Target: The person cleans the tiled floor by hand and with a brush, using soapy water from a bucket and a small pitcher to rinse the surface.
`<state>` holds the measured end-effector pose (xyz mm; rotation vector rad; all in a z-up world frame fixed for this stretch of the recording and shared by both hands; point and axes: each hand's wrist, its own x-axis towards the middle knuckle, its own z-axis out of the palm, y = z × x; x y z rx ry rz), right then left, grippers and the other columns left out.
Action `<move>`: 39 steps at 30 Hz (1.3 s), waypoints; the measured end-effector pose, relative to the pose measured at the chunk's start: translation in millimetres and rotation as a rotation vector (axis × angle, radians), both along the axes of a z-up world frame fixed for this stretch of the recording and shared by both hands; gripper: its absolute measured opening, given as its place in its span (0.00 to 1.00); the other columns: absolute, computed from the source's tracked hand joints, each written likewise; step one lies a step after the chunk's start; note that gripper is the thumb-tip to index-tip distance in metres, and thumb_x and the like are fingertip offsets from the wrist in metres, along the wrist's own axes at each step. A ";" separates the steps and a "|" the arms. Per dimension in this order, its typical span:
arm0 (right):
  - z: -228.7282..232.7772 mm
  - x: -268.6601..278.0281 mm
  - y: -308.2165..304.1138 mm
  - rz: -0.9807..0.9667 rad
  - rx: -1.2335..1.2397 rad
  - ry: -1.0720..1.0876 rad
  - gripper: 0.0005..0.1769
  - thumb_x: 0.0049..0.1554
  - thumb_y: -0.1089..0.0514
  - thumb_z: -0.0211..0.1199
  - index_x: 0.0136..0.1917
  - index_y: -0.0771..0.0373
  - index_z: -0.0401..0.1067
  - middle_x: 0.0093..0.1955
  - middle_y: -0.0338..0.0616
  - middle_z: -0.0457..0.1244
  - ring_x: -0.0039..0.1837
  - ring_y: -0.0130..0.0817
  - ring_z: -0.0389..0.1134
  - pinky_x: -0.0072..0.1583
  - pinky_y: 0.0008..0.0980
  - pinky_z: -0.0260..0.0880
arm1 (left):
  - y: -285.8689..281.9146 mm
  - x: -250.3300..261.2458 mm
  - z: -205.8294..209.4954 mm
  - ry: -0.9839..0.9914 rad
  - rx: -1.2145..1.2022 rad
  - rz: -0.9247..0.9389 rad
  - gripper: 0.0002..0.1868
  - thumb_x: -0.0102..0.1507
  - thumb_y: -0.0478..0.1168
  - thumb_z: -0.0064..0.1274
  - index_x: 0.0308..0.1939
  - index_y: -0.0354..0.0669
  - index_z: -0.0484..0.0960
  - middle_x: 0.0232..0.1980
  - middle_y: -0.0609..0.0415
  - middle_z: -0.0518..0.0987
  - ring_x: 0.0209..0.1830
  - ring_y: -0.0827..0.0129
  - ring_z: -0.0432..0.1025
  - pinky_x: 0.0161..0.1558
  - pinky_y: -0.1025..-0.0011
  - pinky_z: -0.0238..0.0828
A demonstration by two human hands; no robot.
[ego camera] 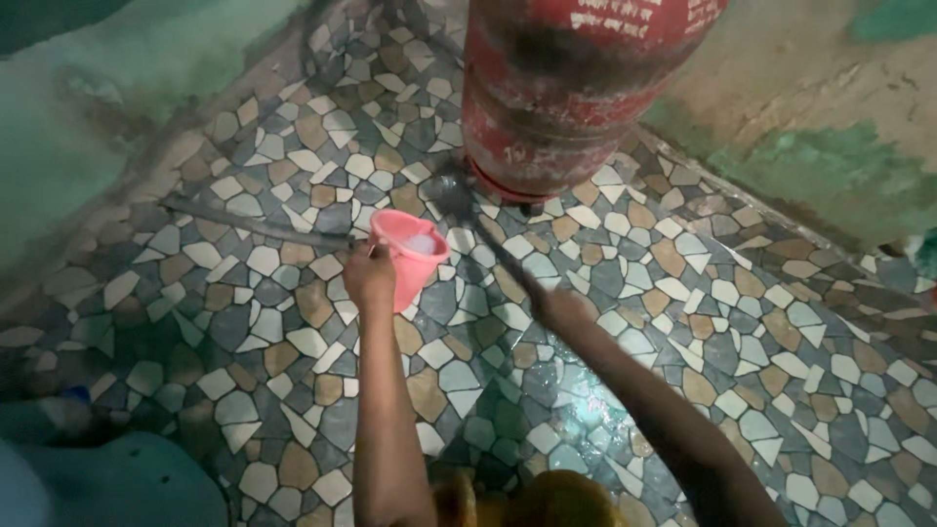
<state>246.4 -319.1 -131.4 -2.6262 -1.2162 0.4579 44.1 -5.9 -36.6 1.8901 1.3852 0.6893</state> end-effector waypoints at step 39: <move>12.3 -14.1 196.0 -0.030 0.373 0.144 0.22 0.49 0.55 0.64 0.58 0.58 0.77 0.44 0.59 0.70 0.48 0.57 0.72 0.51 0.51 0.71 | 13.7 -88.6 -138.7 -0.660 -0.580 0.102 0.12 0.63 0.43 0.55 0.40 0.35 0.78 0.29 0.53 0.75 0.23 0.70 0.65 0.26 0.67 0.59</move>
